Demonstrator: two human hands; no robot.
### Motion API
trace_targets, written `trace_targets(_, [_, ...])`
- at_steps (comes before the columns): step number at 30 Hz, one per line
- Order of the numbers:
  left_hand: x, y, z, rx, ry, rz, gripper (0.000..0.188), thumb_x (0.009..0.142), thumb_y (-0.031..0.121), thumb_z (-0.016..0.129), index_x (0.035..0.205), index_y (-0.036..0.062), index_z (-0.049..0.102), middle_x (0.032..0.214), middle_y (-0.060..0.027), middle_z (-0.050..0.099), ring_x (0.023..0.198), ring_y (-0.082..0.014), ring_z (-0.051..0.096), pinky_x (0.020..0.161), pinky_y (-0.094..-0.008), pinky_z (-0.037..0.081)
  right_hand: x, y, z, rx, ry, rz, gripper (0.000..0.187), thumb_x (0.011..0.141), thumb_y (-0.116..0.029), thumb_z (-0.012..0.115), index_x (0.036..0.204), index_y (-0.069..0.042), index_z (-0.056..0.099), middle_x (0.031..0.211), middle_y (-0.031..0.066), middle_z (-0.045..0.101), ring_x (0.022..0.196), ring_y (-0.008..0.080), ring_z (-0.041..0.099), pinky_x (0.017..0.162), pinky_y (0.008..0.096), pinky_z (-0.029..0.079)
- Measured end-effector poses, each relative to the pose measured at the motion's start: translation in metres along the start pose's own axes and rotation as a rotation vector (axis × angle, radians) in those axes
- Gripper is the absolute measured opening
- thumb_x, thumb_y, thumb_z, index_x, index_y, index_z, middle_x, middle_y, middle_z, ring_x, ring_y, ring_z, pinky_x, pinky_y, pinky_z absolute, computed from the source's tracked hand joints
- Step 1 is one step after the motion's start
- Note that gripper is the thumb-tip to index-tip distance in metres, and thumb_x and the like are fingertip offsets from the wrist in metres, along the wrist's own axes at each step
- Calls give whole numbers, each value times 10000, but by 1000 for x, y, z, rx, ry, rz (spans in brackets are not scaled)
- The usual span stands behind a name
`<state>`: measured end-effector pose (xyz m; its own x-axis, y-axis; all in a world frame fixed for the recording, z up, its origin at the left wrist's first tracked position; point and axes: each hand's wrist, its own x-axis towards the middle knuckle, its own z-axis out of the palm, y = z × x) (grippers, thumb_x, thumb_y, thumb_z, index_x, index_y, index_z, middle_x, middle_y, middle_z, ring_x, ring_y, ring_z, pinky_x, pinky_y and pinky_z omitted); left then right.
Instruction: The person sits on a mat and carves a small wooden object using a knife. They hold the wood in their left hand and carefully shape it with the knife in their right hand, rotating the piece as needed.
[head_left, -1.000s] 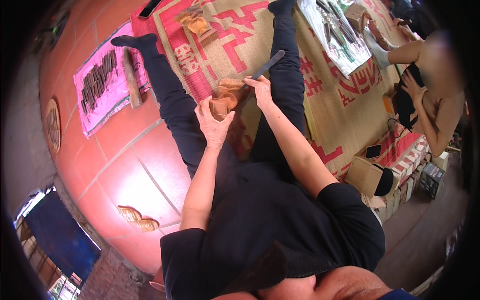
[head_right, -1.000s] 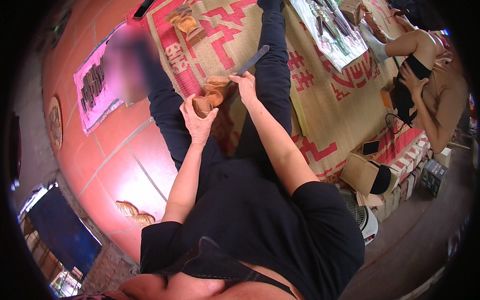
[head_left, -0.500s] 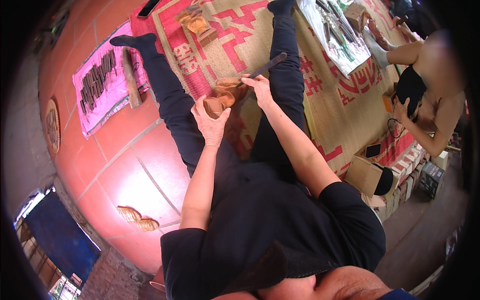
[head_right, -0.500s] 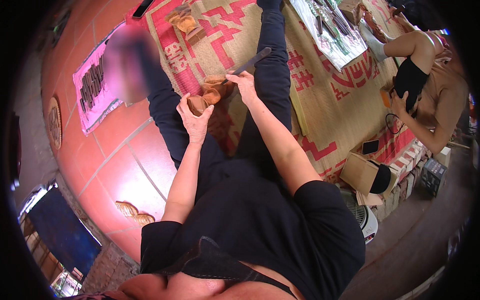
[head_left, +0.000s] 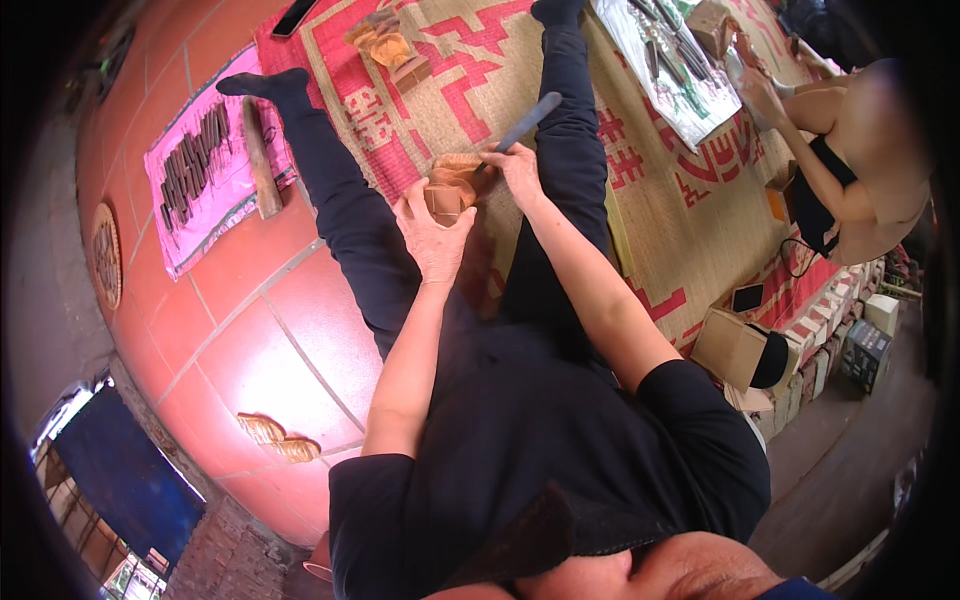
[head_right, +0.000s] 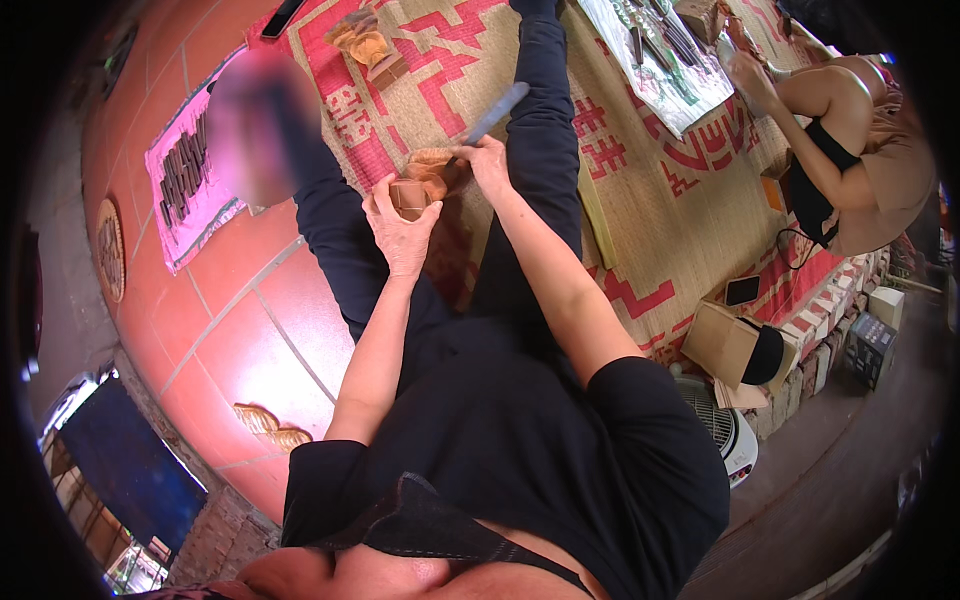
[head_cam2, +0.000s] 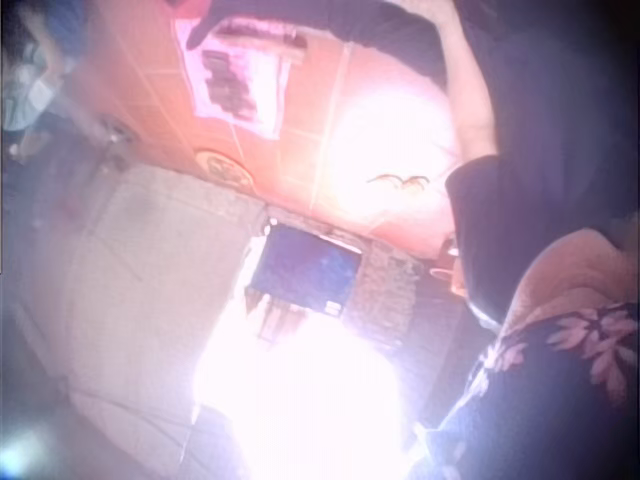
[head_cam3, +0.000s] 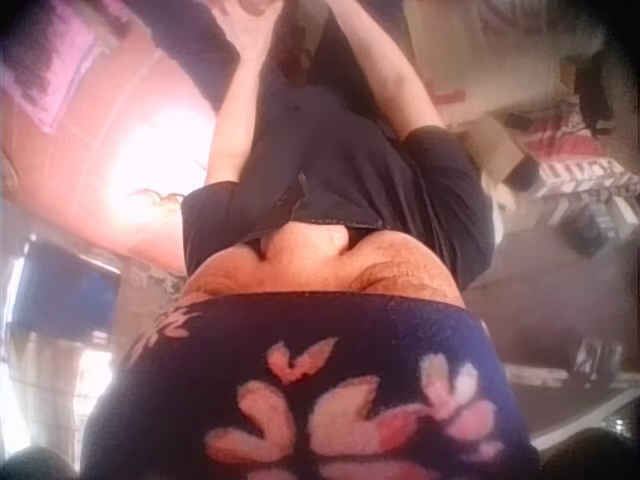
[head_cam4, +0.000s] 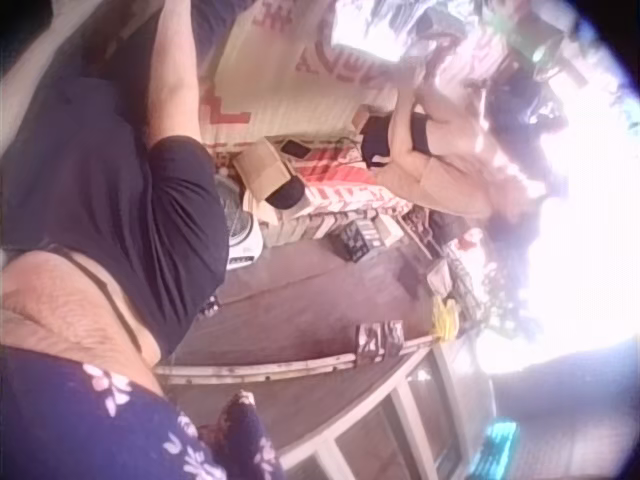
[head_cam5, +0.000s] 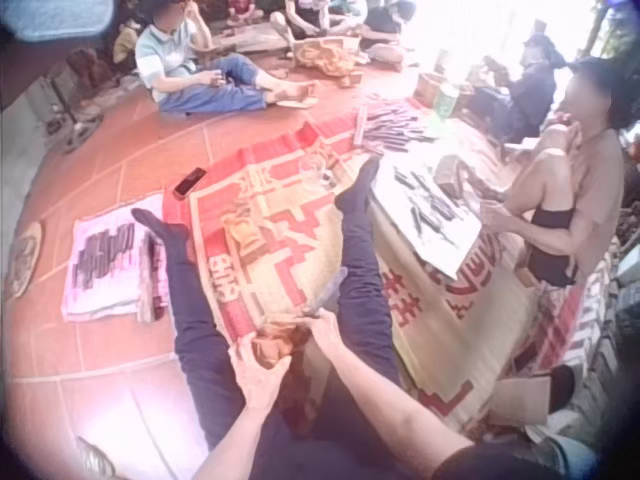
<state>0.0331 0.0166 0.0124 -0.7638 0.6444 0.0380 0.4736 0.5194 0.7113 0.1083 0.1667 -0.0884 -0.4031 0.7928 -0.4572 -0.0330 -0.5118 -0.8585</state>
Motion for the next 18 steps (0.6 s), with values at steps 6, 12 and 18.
trace_targets(6, [1, -5, 3, -8, 28, 24, 777, 619, 258, 824, 1275, 116, 433, 1177, -158, 439, 1127, -332, 442, 967, -435, 397, 8, 6, -1, 94, 94, -44, 144, 753, -62, 722, 869, -3, 662, 745, 15, 628, 680, 116, 558, 684, 247, 442])
trace_targets(12, [-1, -6, 0, 3, 17, -13, 782, 617, 246, 827, 1277, 110, 431, 1174, -156, 429, 1111, -330, 453, 955, -423, 410, 9, 7, -7, -58, -33, -12, 151, 767, -93, 738, 889, -38, 670, 758, 5, 636, 667, 83, 581, 612, 213, 439])
trace_targets(18, [-1, -14, -6, -95, 20, -58, 774, 629, 246, 827, 1278, 105, 430, 1181, -155, 422, 1113, -324, 453, 957, -421, 410, 11, 8, -2, 120, 82, -26, 165, 766, -100, 738, 914, -46, 689, 731, -1, 637, 656, 101, 592, 666, 243, 458])
